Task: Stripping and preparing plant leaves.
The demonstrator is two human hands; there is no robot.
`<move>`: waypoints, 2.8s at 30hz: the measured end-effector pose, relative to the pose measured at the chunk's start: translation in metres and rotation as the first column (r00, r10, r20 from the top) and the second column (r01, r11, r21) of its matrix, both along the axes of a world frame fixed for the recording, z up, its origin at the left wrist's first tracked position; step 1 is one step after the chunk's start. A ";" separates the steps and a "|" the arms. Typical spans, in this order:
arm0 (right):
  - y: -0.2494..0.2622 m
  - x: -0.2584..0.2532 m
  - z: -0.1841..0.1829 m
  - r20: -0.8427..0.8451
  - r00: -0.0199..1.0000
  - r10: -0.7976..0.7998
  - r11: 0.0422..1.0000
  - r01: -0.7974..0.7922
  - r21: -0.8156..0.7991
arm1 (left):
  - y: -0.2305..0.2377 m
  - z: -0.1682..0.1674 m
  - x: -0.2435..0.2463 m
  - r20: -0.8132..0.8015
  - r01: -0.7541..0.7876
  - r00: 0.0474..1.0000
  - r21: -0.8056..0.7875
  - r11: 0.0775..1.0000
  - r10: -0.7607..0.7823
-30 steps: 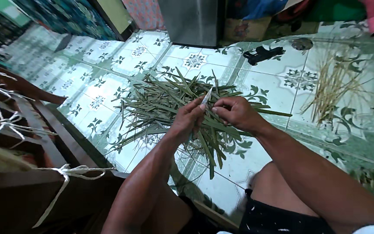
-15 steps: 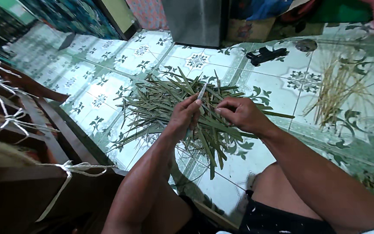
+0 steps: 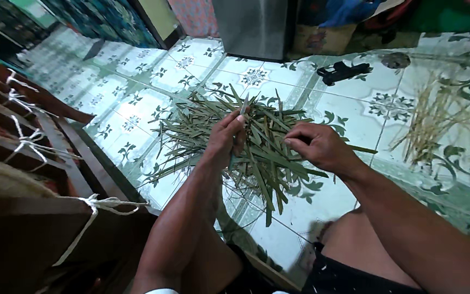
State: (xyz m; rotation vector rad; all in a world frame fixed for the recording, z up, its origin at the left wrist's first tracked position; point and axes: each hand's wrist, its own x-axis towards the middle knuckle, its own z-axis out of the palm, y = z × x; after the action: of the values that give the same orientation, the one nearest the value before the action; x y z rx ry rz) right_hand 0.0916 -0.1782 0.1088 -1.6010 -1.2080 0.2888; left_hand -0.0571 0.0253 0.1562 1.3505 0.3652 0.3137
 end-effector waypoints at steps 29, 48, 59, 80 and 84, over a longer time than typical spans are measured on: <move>-0.057 0.041 -0.013 -0.114 0.993 -0.030 0.964 -0.002 -0.266 | 0.102 0.008 -0.055 0.196 -0.509 0.843 -0.009 0.861 0.501; 0.000 -0.002 0.000 -0.310 0.950 0.036 0.996 -0.060 -0.068 | -0.040 -0.023 0.007 -0.185 0.261 0.951 0.042 0.964 -0.249; -0.004 0.000 0.000 -0.242 0.969 0.044 0.997 -0.056 -0.044 | -0.037 -0.014 0.006 -0.188 0.204 0.962 0.009 0.979 -0.199; -0.031 0.022 -0.014 -0.155 0.971 0.182 0.971 -0.202 -0.124 | 0.020 0.009 -0.014 0.058 -0.022 0.998 0.003 1.000 0.021; -0.043 0.028 -0.018 -0.126 0.976 0.177 0.967 -0.197 -0.164 | 0.036 0.009 -0.020 0.060 -0.028 0.998 0.053 0.998 0.024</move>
State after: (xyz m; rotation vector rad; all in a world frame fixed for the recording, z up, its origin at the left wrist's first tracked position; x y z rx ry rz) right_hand 0.1199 -0.2213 0.0913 -1.5995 -1.2781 0.6134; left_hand -0.0769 0.0617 0.1657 1.3866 0.3272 0.3867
